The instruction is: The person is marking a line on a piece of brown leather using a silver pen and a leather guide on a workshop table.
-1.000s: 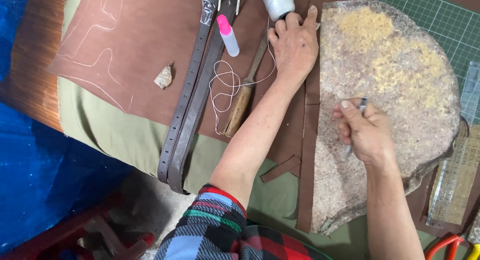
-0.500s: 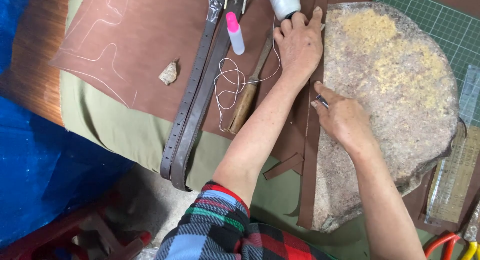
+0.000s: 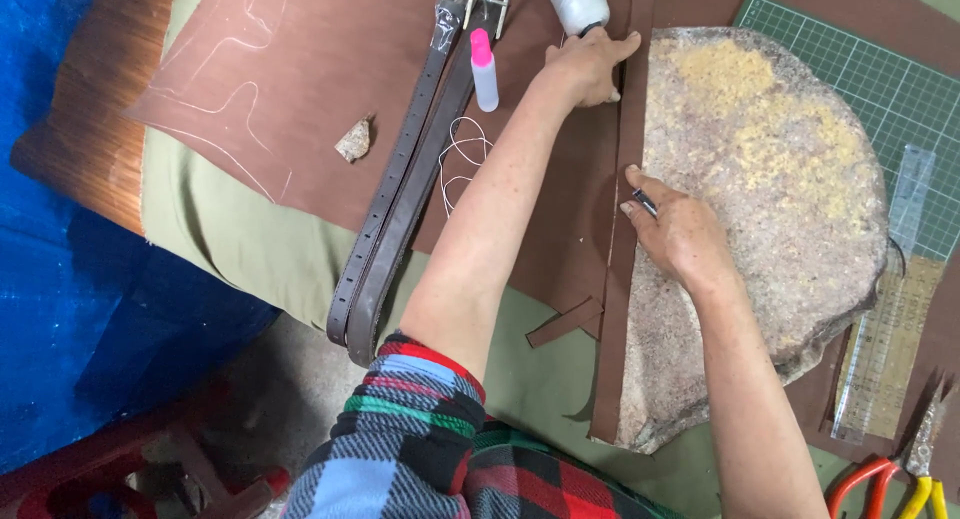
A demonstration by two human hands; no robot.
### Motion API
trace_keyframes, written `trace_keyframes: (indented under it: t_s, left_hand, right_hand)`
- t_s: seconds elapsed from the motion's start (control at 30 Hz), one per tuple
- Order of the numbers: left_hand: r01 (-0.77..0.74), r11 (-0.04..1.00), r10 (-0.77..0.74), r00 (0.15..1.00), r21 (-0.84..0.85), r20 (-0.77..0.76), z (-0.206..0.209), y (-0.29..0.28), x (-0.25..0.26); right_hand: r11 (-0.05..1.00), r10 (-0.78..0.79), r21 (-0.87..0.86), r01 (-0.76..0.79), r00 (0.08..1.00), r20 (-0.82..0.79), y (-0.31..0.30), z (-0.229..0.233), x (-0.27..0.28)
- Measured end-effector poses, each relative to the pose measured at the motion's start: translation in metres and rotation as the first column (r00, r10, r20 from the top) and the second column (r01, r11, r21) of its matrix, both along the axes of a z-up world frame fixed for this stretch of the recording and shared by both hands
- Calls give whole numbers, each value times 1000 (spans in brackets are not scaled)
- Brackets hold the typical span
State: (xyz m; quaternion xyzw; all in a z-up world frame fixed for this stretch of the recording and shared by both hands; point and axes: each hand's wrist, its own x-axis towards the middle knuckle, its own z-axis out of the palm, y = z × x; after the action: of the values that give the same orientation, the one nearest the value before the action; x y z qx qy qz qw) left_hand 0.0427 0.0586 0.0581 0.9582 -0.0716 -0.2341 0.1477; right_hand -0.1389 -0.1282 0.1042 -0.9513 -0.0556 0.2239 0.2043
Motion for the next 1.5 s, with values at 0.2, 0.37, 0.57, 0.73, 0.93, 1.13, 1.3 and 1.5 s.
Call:
trace_keyframes:
  t_s: [0.2, 0.37, 0.57, 0.73, 0.93, 1.13, 1.3, 1.5]
  left_hand:
    - [73, 997, -73, 997, 15, 9, 5, 6, -1]
    - [58, 998, -58, 998, 3, 31, 2, 6, -1]
    - [23, 1000, -20, 986, -17, 164, -11, 6, -5]
    - [22, 999, -17, 988, -30, 152, -9, 6, -6]
    - [50, 996, -37, 987, -76, 154, -12, 10, -6]
    - [4, 991, 8, 996, -131, 87, -1, 9, -9]
    - [-56, 991, 73, 987, -121, 140, -3, 3, -13]
    - [-230, 967, 255, 887, -109, 385, -23, -21, -23]
  right_hand:
    - [1000, -30, 4, 30, 999, -37, 3, 6, 0]
    - [999, -39, -2, 39, 998, -42, 2, 3, 2]
    - [1000, 2, 11, -3, 1000, 12, -2, -5, 1]
    - [1000, 11, 13, -11, 1000, 25, -5, -12, 2]
    - [1000, 19, 16, -20, 999, 41, -5, -14, 2]
    - [999, 29, 29, -31, 998, 56, -4, -12, 1]
    - [1000, 14, 0, -14, 1000, 28, -6, -14, 3]
    - [997, 8, 72, -11, 999, 47, -3, -7, 0]
